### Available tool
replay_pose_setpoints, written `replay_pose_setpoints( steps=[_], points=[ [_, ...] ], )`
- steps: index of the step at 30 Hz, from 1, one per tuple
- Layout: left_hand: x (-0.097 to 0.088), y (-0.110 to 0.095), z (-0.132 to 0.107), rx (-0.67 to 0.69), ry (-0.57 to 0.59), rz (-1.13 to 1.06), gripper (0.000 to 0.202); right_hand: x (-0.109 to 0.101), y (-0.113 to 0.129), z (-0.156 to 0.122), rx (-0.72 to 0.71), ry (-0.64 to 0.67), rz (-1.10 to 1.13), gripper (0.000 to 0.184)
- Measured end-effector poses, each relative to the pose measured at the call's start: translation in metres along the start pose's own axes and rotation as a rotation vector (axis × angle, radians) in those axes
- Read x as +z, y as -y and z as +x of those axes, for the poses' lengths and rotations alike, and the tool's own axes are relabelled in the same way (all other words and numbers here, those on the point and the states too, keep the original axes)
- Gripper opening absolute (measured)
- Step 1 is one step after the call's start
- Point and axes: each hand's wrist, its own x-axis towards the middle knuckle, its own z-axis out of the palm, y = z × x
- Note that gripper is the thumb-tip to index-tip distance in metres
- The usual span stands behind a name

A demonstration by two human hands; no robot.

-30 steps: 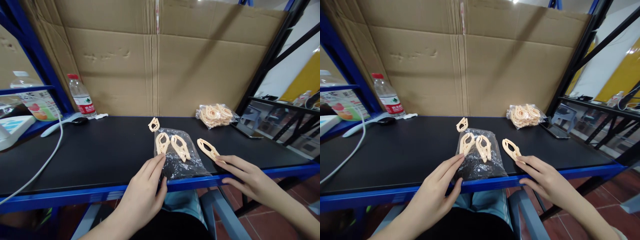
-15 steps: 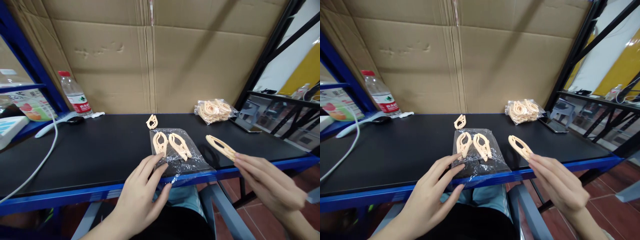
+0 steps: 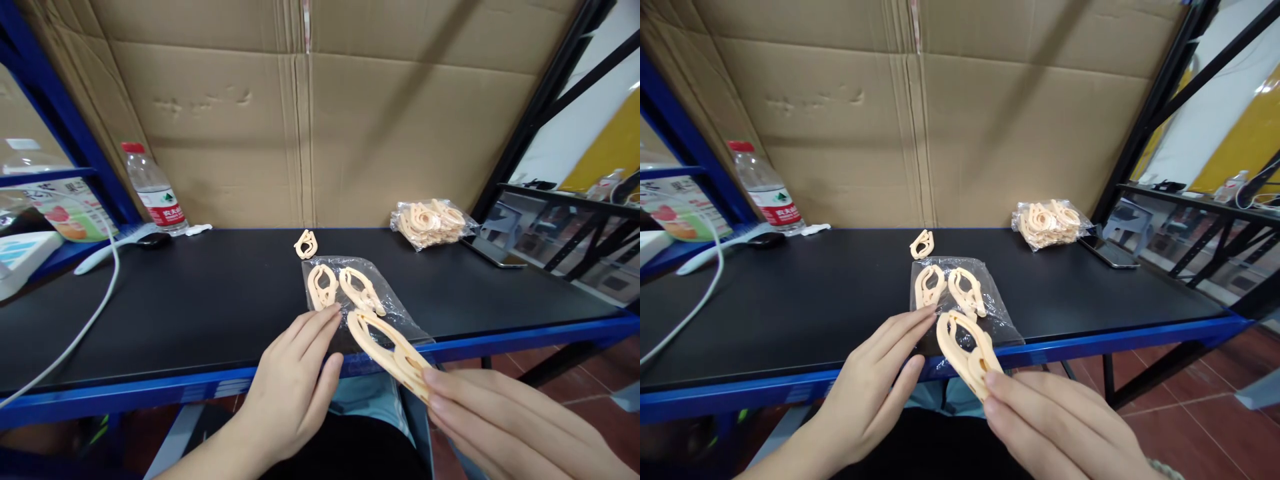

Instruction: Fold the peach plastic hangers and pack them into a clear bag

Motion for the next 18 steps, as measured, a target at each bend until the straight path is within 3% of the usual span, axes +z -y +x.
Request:
replay_pose_setpoints(
  steps=[4,10,14,18],
  points=[
    [0.002,0.001,0.005,-0.064,-0.044,-0.051,0.043,0.015,0.002,0.026,-0.033,-0.106,0.021,0.032],
    [0.003,0.001,0.009,-0.114,-0.102,-0.1,0.048,0.023,0.005,0.038,-0.185,-0.223,0.001,0.025],
    [0.007,-0.001,0.009,-0.112,-0.093,-0.093,0.051,0.027,0.0,0.049,-0.223,-0.132,-0.018,0.03],
    [0.009,-0.002,0.009,-0.099,-0.084,-0.088,0.053,0.049,-0.01,0.066,-0.233,-0.063,-0.135,0.028]
  ],
)
